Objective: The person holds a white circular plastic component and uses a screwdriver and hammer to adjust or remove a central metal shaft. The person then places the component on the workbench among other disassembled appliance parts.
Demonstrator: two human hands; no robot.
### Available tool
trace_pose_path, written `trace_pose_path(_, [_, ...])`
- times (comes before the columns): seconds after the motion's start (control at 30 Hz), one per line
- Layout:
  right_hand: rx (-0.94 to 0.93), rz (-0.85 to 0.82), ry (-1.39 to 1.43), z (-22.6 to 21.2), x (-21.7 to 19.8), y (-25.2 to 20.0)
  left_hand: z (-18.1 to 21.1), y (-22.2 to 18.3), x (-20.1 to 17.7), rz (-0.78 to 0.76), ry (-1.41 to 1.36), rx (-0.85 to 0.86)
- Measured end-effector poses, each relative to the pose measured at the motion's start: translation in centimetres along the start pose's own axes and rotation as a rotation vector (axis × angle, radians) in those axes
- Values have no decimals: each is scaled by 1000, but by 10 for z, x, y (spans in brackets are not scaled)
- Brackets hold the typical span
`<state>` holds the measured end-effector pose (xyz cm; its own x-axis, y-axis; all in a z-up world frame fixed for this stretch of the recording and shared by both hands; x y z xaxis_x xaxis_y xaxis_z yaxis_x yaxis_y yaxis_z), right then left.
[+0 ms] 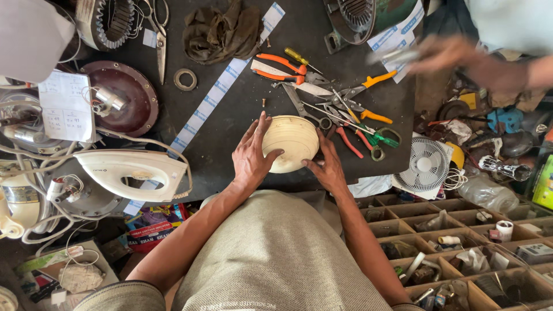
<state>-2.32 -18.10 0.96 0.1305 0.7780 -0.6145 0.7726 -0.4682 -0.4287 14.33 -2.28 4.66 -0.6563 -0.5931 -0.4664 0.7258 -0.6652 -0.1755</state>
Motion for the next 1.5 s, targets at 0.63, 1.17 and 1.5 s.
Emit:
trace_pose_path(0.63, [-139,-2,-163,8,5,6,-23,14,8,-149,-17,1])
trace_pose_path(1.17, [-119,-84,-202,4,5,20,-29,43,5,-362,122,1])
trace_pose_path(1.5, [170,378,160,92,60,68,-13,28,9,120,-14,80])
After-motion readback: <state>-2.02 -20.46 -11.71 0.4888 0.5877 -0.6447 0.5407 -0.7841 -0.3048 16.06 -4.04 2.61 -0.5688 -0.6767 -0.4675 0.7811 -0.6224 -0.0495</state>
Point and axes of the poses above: each hand's wrist, its own y-axis towards the middle knuckle, its own x-axis out of the palm, z = x × y, the point moved 6 cm from there along y, towards the middle knuckle, and after that the axes turned 13 degrees about -y, right-handed, at the moved point
